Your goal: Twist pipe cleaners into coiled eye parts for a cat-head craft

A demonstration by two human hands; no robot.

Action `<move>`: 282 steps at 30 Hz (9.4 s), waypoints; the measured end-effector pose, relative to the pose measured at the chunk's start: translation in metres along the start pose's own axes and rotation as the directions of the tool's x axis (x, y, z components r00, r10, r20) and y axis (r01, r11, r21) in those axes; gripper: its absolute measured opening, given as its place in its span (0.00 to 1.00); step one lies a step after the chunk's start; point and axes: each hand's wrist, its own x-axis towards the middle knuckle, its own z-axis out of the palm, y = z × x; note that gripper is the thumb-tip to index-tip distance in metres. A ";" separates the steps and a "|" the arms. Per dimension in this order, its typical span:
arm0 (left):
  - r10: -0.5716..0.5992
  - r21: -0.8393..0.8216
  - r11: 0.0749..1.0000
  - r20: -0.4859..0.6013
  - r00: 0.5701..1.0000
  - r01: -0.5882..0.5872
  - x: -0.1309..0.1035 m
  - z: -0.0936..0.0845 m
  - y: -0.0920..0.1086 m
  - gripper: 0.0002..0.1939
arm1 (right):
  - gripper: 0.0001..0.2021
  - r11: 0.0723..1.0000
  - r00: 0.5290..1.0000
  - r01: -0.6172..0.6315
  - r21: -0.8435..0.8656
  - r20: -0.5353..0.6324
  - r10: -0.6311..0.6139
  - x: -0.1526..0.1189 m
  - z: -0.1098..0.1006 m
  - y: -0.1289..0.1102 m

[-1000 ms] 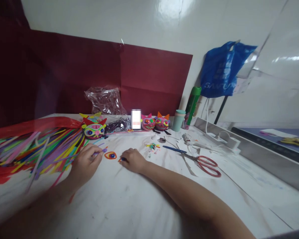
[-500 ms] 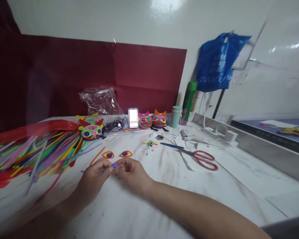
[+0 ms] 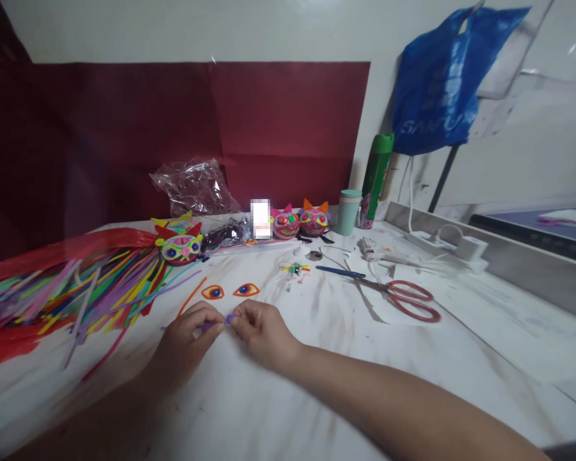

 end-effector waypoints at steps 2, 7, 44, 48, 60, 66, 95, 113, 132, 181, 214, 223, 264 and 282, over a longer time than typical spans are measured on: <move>0.015 0.013 1.000 0.015 1.000 -0.015 -0.001 0.001 0.000 0.06 | 0.09 0.984 0.998 0.054 -0.173 0.030 -0.050 -0.001 -0.004 -0.003; 0.120 0.091 0.988 0.041 0.992 -0.123 -0.004 0.004 0.001 0.06 | 0.05 0.838 0.976 0.215 -0.502 0.148 -0.162 -0.006 -0.011 -0.013; 0.279 0.157 0.945 0.061 0.958 -0.286 -0.008 0.001 0.009 0.07 | 0.06 0.806 0.955 0.285 -0.518 0.219 -0.197 -0.011 -0.015 -0.017; 0.269 0.126 0.953 0.055 0.962 -0.274 -0.009 0.000 0.009 0.07 | 0.06 0.818 0.953 0.290 -0.497 0.226 -0.201 -0.012 -0.016 -0.019; 0.185 0.022 0.982 0.020 0.982 -0.186 -0.007 -0.005 0.015 0.06 | 0.06 0.997 0.986 0.017 -0.069 0.165 -0.005 -0.009 -0.012 -0.017; 0.044 -0.135 0.989 -0.089 0.995 -0.056 -0.007 -0.006 0.021 0.08 | 0.17 0.926 0.985 -0.161 0.340 0.122 0.126 -0.009 0.002 -0.018; 0.103 0.020 0.994 0.000 0.995 -0.103 -0.006 -0.009 0.016 0.07 | 0.10 0.997 0.983 -0.043 0.064 0.182 0.031 -0.008 -0.008 -0.014; 0.208 0.204 0.956 0.041 0.977 -0.212 -0.008 -0.002 0.011 0.07 | 0.06 0.905 0.990 0.126 -0.406 0.108 -0.090 -0.013 -0.010 -0.016; 0.017 -0.001 1.000 -0.057 0.998 -0.017 -0.012 0.002 0.017 0.08 | 0.16 0.980 0.994 -0.106 0.171 0.046 0.099 -0.015 0.004 -0.011; 0.245 0.153 0.947 0.220 0.944 -0.282 -0.011 -0.004 0.017 0.07 | 0.08 0.738 0.944 0.273 -0.617 0.319 -0.083 -0.018 -0.019 -0.024; 0.175 0.122 0.973 0.164 0.971 -0.196 -0.012 -0.001 0.018 0.07 | 0.06 0.766 0.929 0.313 -0.562 0.350 -0.123 -0.015 -0.020 -0.020; -0.093 -0.185 0.979 -0.036 0.995 0.084 -0.006 -0.005 0.018 0.08 | 0.16 0.962 0.986 -0.136 0.237 0.128 0.108 -0.008 -0.004 -0.017; -0.036 -0.052 0.998 -0.095 0.995 0.031 -0.012 0.001 0.025 0.07 | 0.16 0.977 0.995 -0.098 0.189 -0.012 0.102 -0.019 0.005 -0.020; 0.223 0.195 0.948 0.165 0.961 -0.253 -0.011 -0.006 0.017 0.09 | 0.06 0.818 0.948 0.282 -0.502 0.279 -0.156 -0.017 -0.017 -0.021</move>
